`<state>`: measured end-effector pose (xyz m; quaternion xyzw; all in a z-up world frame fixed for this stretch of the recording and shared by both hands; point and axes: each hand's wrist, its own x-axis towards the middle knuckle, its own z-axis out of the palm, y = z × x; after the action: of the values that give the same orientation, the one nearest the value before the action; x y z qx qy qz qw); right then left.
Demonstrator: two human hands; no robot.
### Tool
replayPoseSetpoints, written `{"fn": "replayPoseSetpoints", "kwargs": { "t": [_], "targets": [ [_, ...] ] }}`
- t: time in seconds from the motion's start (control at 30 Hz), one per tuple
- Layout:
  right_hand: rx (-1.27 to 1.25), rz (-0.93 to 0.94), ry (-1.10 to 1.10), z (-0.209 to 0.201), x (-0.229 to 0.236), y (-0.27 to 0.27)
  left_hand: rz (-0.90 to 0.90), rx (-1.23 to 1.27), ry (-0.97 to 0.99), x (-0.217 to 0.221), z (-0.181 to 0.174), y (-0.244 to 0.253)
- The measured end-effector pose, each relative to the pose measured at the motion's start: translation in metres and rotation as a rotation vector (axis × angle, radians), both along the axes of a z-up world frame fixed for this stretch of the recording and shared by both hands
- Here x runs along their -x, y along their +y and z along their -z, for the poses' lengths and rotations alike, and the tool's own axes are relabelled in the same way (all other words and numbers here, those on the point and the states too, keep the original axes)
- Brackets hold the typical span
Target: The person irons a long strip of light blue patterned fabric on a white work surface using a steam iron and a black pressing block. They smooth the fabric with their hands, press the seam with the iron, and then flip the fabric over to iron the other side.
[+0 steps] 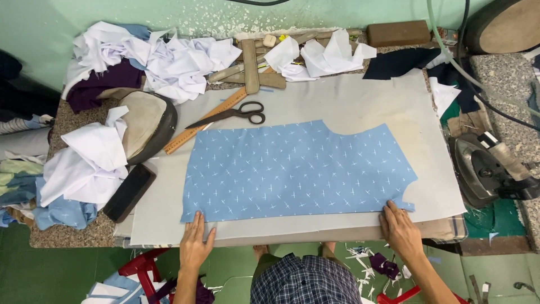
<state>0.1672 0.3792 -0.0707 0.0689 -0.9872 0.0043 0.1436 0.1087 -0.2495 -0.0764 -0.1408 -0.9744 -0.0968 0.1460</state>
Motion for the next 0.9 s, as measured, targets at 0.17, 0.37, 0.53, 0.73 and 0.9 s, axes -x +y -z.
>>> {"fn": "replayPoseSetpoints", "kwargs": {
  "t": [0.17,0.37,0.53,0.73,0.9],
  "targets": [
    [0.042,0.023,-0.101,0.016,-0.009,0.008,-0.005,0.053,-0.022,-0.004,0.000,0.000],
    [0.033,0.135,-0.176,0.029,-0.022,0.042,-0.195,0.134,-0.011,-0.013,0.002,-0.015],
    [0.103,0.347,-0.253,0.016,-0.023,0.059,-0.465,0.066,0.029,-0.017,0.000,-0.011],
    [0.130,0.123,-0.085,0.004,0.036,-0.010,-0.212,0.000,0.071,0.024,-0.017,0.108],
    [0.207,-0.013,-0.054,-0.006,0.087,-0.102,0.215,-0.056,-0.553,0.051,-0.066,0.245]
  ]
}}
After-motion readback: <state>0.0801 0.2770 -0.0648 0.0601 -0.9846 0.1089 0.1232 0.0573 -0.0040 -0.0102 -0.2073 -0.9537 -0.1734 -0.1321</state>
